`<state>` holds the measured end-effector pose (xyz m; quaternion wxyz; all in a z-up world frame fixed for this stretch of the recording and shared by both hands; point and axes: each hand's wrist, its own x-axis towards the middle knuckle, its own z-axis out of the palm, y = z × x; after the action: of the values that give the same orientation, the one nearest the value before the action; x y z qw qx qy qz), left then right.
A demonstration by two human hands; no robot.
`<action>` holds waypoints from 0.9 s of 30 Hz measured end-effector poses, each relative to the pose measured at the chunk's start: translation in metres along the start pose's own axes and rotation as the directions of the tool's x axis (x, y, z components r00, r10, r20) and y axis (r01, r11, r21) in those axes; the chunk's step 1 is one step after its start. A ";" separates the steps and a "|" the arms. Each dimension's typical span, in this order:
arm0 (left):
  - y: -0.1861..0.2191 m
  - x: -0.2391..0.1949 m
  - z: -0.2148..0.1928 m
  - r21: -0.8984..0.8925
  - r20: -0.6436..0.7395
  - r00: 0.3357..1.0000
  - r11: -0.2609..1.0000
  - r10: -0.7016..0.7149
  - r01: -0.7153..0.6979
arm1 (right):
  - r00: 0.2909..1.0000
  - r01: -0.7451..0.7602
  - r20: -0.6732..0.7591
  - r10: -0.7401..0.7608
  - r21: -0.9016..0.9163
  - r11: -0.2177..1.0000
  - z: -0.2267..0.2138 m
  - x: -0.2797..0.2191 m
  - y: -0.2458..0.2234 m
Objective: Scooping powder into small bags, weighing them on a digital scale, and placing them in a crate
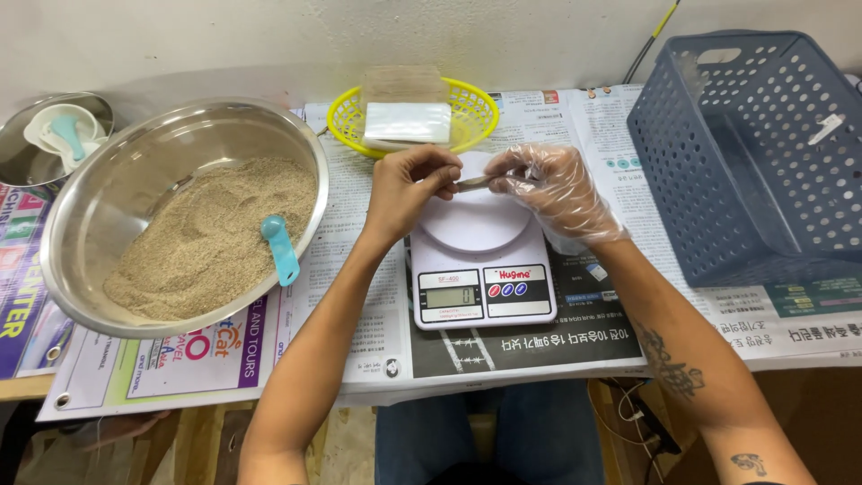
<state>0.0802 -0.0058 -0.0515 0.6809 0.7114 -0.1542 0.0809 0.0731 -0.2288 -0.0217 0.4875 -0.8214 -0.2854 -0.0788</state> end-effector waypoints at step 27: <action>-0.002 -0.017 -0.003 0.399 -0.177 0.959 0.906 0.224 -0.138 | 0.988 -0.108 -0.109 0.105 -0.014 0.994 0.013 -0.014 0.009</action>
<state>0.0654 -0.0011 -0.0590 0.5309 0.7999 -0.1253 0.2502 0.0642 -0.2267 -0.0406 0.4975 -0.8348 -0.2134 -0.1001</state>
